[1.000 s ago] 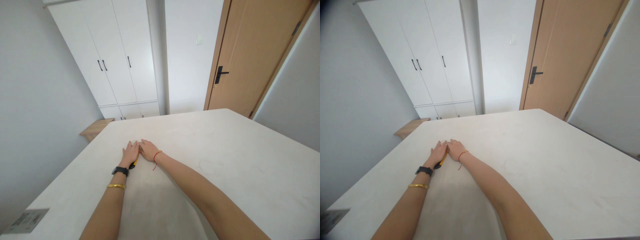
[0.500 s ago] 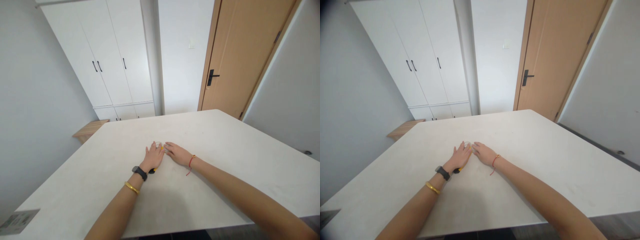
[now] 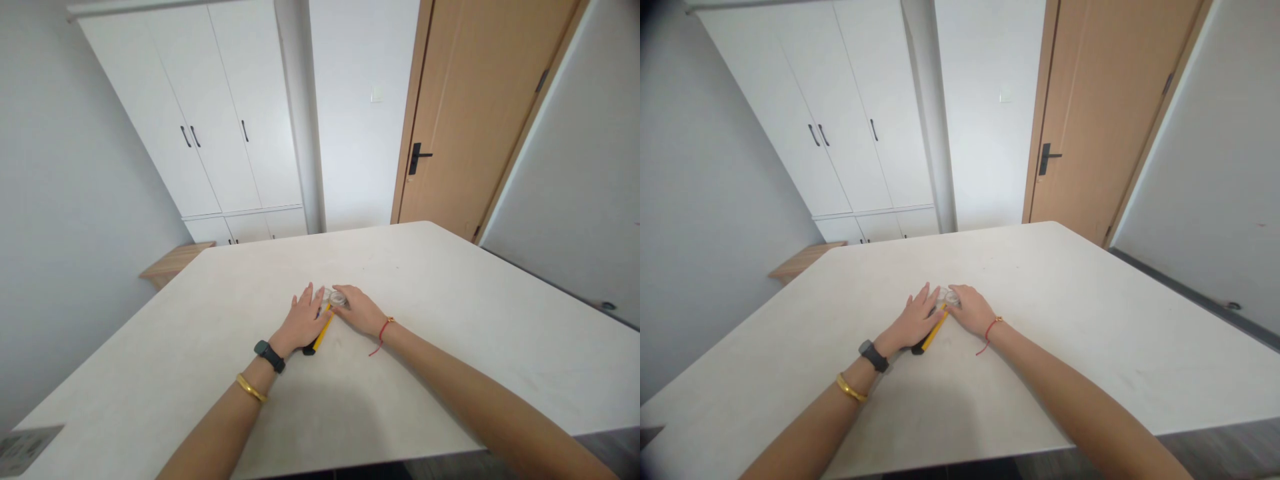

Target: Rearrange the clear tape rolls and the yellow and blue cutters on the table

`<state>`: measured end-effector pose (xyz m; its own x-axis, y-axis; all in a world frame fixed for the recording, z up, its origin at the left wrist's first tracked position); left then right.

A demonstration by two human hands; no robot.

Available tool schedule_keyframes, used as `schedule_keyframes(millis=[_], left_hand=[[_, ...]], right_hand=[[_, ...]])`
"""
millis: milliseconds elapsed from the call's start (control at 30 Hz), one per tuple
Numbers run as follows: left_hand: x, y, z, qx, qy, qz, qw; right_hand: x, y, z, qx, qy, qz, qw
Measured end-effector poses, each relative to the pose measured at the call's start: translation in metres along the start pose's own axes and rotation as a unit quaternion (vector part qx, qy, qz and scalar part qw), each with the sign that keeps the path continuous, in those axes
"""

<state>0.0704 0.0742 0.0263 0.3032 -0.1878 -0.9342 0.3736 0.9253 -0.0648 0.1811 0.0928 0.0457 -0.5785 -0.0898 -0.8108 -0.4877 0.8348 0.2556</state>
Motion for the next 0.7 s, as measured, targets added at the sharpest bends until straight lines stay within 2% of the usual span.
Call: schedule_keyframes(millis=[100, 167, 267, 333, 467, 533, 600, 700], left_hand=[[-0.019, -0.010, -0.023, 0.009, -0.064, 0.051, 0.997], [-0.041, -0.020, -0.041, 0.025, -0.117, 0.117, 0.986], [-0.074, -0.041, -0.074, 0.024, -0.222, 0.222, 0.949], [-0.087, -0.054, -0.094, 0.020, -0.304, 0.271, 0.913], [-0.093, -0.075, -0.130, -0.019, -0.442, 0.346, 0.827], [-0.091, -0.083, -0.141, -0.042, -0.471, 0.376, 0.797], [-0.092, -0.088, -0.145, -0.047, -0.469, 0.400, 0.786], [-0.097, -0.093, -0.145, -0.043, -0.446, 0.421, 0.788]], right_hand=[[-0.008, 0.000, 0.005, 0.009, 0.025, 0.013, 1.000], [-0.019, -0.002, 0.013, 0.014, 0.054, 0.025, 0.998], [-0.044, -0.009, 0.033, 0.029, 0.122, 0.069, 0.990], [-0.064, -0.017, 0.049, 0.046, 0.179, 0.115, 0.976], [-0.099, -0.036, 0.074, 0.082, 0.274, 0.226, 0.931], [-0.110, -0.045, 0.080, 0.094, 0.306, 0.272, 0.907], [-0.116, -0.054, 0.082, 0.105, 0.326, 0.313, 0.886], [-0.120, -0.065, 0.083, 0.128, 0.313, 0.368, 0.866]])
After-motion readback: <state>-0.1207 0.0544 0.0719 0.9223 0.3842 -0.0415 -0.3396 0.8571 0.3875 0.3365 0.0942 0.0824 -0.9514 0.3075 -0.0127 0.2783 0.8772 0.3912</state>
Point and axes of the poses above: each hand's wrist, its own y-axis towards the middle knuckle, its own x-axis out of the palm, z = x × y, the point moved 10 cm from there along y, towards the middle knuckle, and after that the axes turned 5 degrees about -z, right-handed, at the moved point
